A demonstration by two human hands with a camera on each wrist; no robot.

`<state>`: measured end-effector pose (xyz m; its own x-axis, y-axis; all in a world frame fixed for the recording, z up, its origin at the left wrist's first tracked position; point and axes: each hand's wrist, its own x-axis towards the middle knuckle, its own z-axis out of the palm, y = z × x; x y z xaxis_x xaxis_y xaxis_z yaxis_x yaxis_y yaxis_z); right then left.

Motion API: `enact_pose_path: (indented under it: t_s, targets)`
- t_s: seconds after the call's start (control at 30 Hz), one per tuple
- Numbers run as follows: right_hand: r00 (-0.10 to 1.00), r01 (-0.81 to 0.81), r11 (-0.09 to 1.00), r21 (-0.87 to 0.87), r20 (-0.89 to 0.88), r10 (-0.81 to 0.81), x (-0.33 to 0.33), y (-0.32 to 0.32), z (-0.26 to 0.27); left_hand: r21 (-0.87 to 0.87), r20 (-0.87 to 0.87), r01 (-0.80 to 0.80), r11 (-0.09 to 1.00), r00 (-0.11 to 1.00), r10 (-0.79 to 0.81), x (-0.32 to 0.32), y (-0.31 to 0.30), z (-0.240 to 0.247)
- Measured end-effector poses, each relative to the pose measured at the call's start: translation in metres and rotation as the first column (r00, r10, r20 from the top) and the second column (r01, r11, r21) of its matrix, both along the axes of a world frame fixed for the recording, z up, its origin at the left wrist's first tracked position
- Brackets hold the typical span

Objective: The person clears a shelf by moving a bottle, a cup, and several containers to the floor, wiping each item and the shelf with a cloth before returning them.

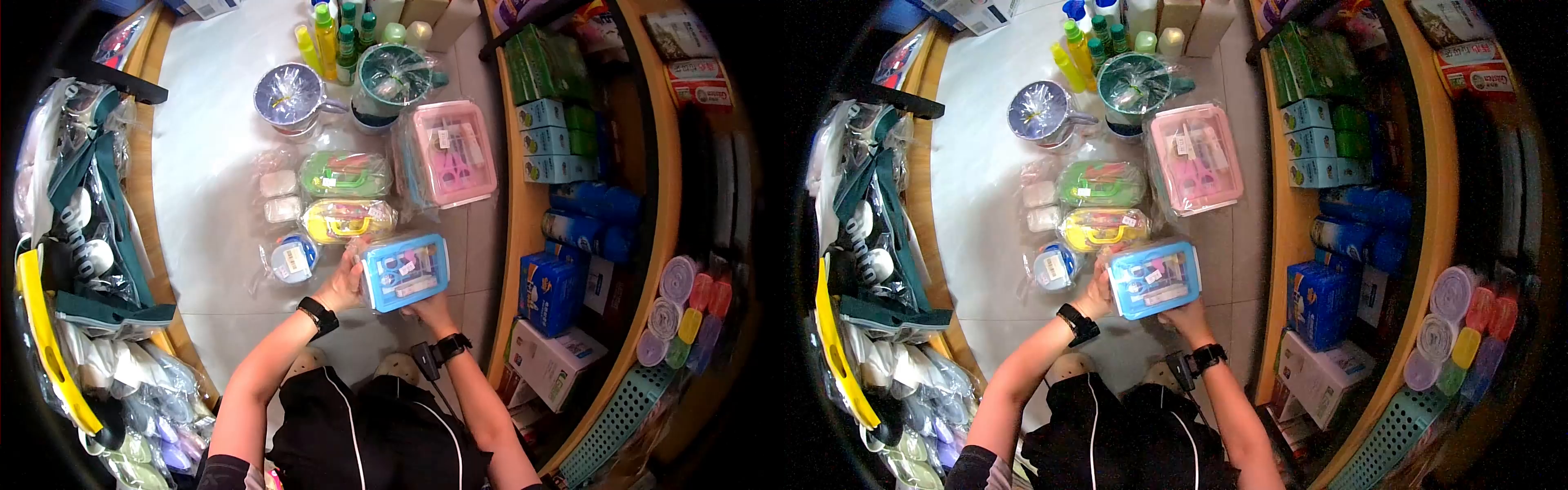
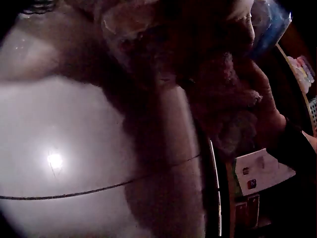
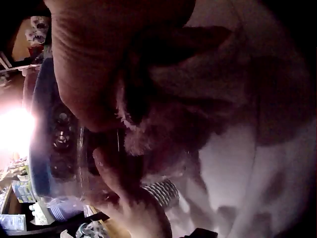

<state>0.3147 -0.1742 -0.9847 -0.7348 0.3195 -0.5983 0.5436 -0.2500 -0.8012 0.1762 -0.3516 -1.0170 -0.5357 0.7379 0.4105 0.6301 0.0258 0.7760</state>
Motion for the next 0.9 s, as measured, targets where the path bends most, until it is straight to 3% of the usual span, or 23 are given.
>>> enact_pose_path:
  t_s: [0.23, 0.37, 0.43, 0.57, 0.7, 0.9]
  targets:
    - [0.977, -0.01, 0.968, -0.252, 0.203, 0.064, -0.016, -0.007, 0.025, -0.134, 0.035, -0.146, 0.98, 0.988, 0.152, 0.007, -0.022, 0.012]
    - [0.998, -0.032, 0.995, -0.094, 0.055, 0.037, 0.001, -0.018, -0.011, -0.224, 0.153, -0.23, 0.947, 0.951, 0.268, 0.021, -0.036, 0.028]
    - [0.992, -0.117, 0.992, 0.051, -0.046, 0.12, 0.0, -0.018, -0.017, -0.264, 0.24, -0.249, 0.932, 0.919, 0.314, 0.02, -0.033, 0.052]
    - [0.979, -0.166, 0.977, 0.133, -0.092, 0.18, -0.005, -0.016, -0.006, -0.277, 0.277, -0.269, 0.922, 0.897, 0.345, 0.023, -0.032, 0.074]
    - [0.983, -0.151, 0.987, 0.058, -0.092, 0.156, -0.006, -0.016, -0.003, -0.394, 0.302, -0.171, 0.903, 0.904, 0.303, 0.021, -0.037, 0.099]
    - [0.983, -0.129, 0.991, 0.023, -0.125, 0.131, -0.008, -0.015, -0.002, -0.573, 0.028, -0.247, 0.782, 0.947, 0.321, -0.02, -0.048, 0.126]
